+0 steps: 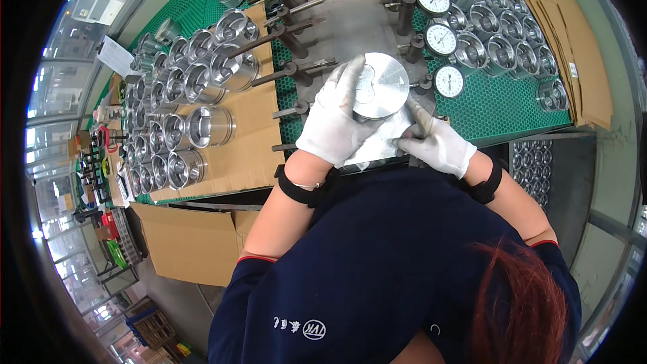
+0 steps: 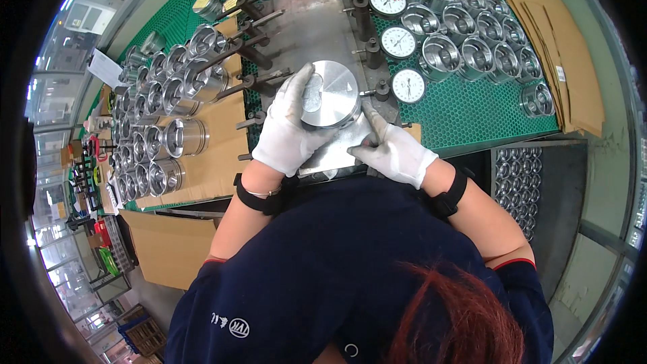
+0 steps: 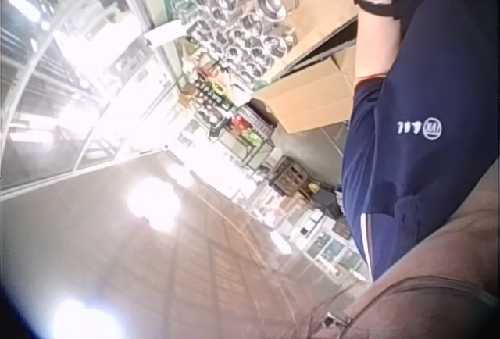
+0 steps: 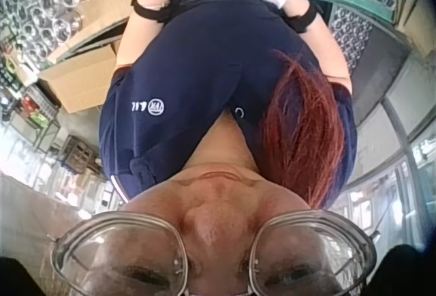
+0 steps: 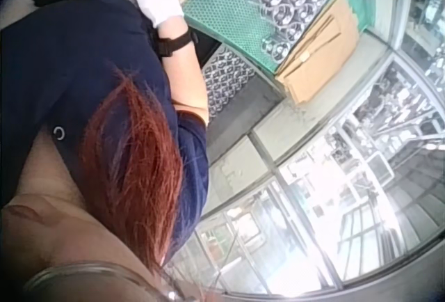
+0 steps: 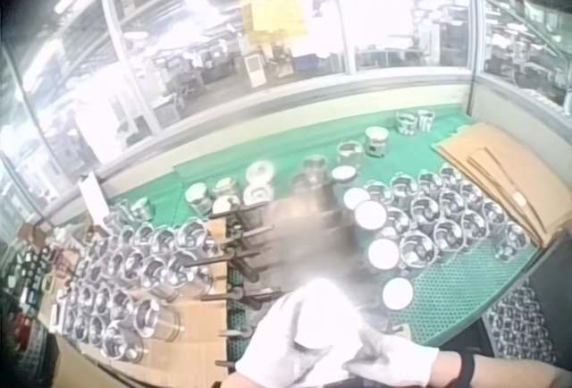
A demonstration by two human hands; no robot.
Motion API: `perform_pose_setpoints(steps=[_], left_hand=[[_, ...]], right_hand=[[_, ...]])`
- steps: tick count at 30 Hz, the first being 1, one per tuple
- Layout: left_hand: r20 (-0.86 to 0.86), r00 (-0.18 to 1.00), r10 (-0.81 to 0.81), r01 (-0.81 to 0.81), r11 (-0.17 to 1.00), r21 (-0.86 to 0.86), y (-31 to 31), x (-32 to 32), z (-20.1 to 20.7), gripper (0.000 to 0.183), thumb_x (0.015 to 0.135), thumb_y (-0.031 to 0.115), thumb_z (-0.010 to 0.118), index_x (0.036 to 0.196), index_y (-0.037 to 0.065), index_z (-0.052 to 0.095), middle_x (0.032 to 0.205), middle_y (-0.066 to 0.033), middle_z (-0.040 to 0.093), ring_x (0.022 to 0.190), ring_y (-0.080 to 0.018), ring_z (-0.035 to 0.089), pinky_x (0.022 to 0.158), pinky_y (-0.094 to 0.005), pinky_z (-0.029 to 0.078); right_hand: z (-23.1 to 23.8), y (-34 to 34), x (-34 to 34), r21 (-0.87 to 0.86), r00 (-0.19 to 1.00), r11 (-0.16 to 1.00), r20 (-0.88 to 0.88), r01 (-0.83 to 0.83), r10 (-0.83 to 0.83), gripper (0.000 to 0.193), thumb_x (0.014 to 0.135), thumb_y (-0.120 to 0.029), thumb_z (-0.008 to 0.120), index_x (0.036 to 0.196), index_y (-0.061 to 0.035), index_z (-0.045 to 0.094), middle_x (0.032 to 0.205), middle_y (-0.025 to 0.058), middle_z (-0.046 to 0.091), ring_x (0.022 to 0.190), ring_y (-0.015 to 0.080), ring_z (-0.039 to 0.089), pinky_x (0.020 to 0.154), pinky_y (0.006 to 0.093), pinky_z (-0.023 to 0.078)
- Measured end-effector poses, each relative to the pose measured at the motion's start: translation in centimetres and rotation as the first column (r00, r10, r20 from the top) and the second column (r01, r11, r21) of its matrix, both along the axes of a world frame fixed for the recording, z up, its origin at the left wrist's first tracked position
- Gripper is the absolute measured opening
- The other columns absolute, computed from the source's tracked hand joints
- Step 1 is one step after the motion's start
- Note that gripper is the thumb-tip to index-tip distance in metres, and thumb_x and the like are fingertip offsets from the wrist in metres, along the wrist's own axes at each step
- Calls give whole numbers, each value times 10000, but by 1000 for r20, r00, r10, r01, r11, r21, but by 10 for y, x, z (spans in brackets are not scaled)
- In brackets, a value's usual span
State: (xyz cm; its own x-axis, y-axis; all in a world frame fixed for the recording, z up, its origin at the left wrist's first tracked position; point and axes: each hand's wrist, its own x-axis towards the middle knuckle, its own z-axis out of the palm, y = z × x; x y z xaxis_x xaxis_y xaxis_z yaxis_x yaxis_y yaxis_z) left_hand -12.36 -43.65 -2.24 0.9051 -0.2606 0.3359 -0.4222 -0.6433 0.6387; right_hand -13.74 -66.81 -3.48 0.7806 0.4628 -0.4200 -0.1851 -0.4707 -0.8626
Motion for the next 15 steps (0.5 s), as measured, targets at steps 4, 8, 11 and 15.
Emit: perform_pose_setpoints(steps=[4,8,11,15], left_hand=[[10,1000,1,-1,1000,-4,0,1,0,941,707,222,895,1489,47,402,1384,-260,537,1245,-448,559,1034,-473,495],[9,1000,6,-6,1000,-8,-1,1,0,934,710,220,892,1487,44,405,1384,-253,538,1240,-441,565,1031,-470,497],[-2,1000,7,-7,1000,-13,-2,0,4,927,709,220,892,1482,44,413,1374,-250,544,1229,-433,574,1020,-469,504],[4,1000,15,-15,1000,-15,-3,0,5,918,707,218,892,1475,48,421,1356,-246,555,1216,-430,582,1009,-467,512]], right_hand=[[10,2,2,-46,1000,999,-9,-20,19,977,891,-243,734,1610,42,138,908,129,681,840,216,668,811,303,537],[12,3,3,-74,1000,997,-20,-22,20,979,894,-240,732,1612,41,130,925,118,691,855,196,667,821,291,536],[16,4,4,-101,999,994,-18,-32,30,971,897,-236,726,1610,45,132,952,114,701,887,182,671,838,280,534],[3,2,2,-35,1000,999,-9,-13,13,988,896,-256,722,1615,36,110,909,124,681,833,220,677,805,303,540]])
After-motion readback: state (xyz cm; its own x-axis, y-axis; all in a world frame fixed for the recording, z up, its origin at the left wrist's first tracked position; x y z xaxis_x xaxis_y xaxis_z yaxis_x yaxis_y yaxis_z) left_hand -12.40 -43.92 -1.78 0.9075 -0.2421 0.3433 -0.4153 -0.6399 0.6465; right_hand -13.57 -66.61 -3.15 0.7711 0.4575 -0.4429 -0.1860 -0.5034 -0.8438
